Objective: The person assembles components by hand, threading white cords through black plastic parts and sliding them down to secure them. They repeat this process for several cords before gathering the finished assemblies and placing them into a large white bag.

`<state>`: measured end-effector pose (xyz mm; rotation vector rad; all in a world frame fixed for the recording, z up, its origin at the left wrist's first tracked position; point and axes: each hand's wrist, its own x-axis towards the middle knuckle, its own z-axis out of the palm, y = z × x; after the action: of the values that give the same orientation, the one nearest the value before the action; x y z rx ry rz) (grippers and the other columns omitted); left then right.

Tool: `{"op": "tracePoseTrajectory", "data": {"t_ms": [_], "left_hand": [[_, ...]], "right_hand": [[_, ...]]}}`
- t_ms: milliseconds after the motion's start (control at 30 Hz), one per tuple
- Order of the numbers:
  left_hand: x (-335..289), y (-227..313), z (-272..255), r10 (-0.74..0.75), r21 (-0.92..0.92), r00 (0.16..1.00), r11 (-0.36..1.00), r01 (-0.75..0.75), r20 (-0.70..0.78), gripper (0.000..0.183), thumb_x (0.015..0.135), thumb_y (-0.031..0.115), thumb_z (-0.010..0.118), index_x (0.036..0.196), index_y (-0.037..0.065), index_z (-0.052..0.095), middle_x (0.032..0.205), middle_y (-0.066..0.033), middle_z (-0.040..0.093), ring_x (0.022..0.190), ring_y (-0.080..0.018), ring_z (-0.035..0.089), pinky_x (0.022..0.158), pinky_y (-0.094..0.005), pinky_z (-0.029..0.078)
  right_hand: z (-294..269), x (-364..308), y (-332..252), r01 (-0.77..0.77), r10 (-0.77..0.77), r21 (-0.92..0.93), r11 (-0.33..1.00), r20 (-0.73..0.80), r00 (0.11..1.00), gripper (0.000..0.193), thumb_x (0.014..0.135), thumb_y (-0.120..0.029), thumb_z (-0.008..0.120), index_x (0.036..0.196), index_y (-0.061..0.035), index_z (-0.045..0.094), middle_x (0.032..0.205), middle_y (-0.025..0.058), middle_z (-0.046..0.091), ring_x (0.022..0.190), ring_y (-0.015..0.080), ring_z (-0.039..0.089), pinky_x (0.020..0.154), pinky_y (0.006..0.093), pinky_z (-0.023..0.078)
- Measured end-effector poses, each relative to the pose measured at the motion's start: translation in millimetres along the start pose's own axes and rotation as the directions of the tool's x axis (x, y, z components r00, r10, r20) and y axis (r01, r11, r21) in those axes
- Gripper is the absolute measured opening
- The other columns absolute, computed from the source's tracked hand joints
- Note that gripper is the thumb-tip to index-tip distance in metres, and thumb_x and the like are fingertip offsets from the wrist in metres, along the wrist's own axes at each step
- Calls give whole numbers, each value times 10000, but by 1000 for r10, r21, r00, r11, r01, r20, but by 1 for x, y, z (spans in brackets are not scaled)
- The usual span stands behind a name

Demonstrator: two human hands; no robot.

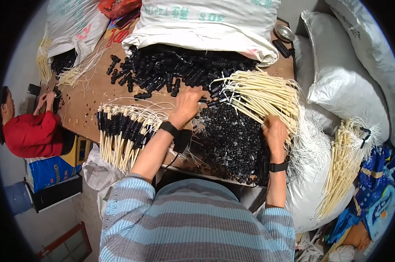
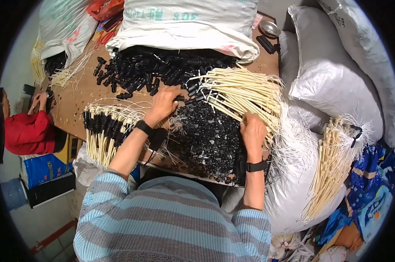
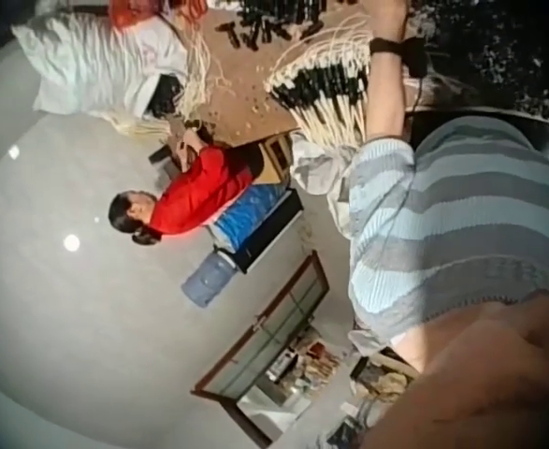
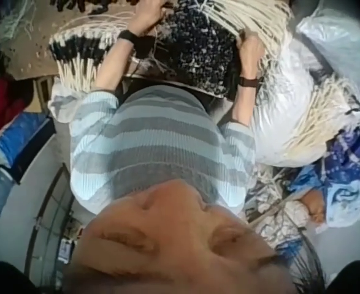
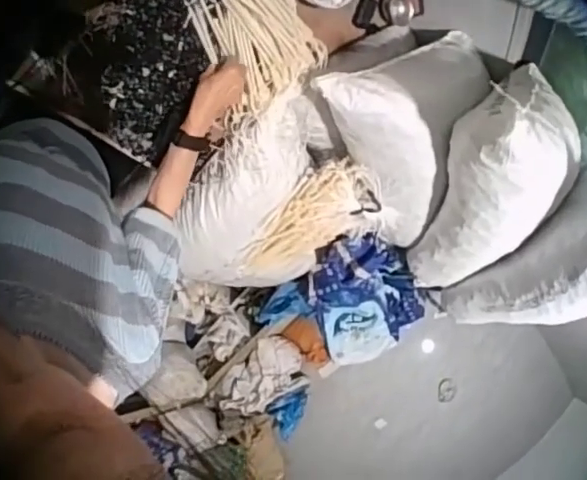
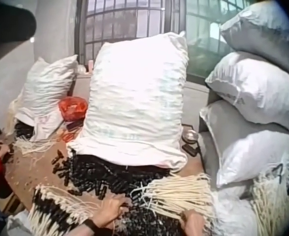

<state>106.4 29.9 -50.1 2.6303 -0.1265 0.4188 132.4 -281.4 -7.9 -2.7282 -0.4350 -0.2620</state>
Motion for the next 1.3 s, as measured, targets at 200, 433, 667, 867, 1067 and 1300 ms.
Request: {"op": "tracePoseTrajectory", "data": {"t_ms": [200, 433, 667, 867, 1067, 1300], "left_hand": [[-21, 20, -29, -247, -438, 917, 819, 370, 313, 367, 706, -4, 596, 1064, 71, 620, 977, -160, 653, 885, -346, 617, 791, -409, 494], [-54, 9, -28, -244, -711, 916, 578, 401, 318, 336, 781, -82, 494, 1095, 6, 576, 1029, -64, 641, 922, -147, 599, 817, -277, 471], [-61, 8, -40, 34, -349, 999, 937, -26, 15, 347, 712, -43, 474, 1037, 3, 587, 944, -200, 643, 871, -376, 611, 794, -408, 503], [-66, 5, -53, -111, -282, 978, 946, 159, 178, 295, 776, 13, 541, 1064, 54, 591, 889, -146, 653, 847, -367, 620, 744, -400, 514], [-66, 30, -53, 335, -130, 942, 934, -334, -15, 235, 731, -1, 565, 941, 96, 603, 811, -91, 646, 850, -279, 658, 679, -377, 519], [-80, 77, -48, 131, -213, 991, 968, -131, -15, 240, 749, 115, 657, 978, 117, 584, 605, -66, 525, 616, -248, 597, 538, -347, 454]], "right_hand": [[-8, -9, -29, 152, -160, 237, 960, 11, 987, 148, 789, -86, 657, 918, -44, 600, 698, 142, 589, 599, 300, 576, 564, 364, 450], [-11, -34, -65, 143, -201, 512, 847, 59, 978, 200, 869, -116, 635, 1045, -30, 677, 738, 106, 653, 565, 161, 575, 547, 279, 454], [-10, -44, -72, 205, -310, 573, 794, 90, 946, 179, 839, -93, 671, 992, -3, 693, 711, 83, 653, 542, 108, 539, 508, 242, 425], [-21, -42, -77, 73, -186, 621, 780, 119, 975, 174, 815, -60, 689, 981, -7, 696, 691, 86, 639, 539, 120, 547, 502, 240, 424], [-4, -53, -93, 283, -398, 523, 804, 121, 909, 198, 760, -65, 702, 957, -59, 689, 764, 95, 674, 617, 273, 647, 545, 328, 501], [16, -37, -85, 30, -157, 698, 716, 118, 981, 84, 765, -20, 667, 816, -58, 612, 1054, 116, 645, 710, 207, 617, 561, 286, 462]]}}
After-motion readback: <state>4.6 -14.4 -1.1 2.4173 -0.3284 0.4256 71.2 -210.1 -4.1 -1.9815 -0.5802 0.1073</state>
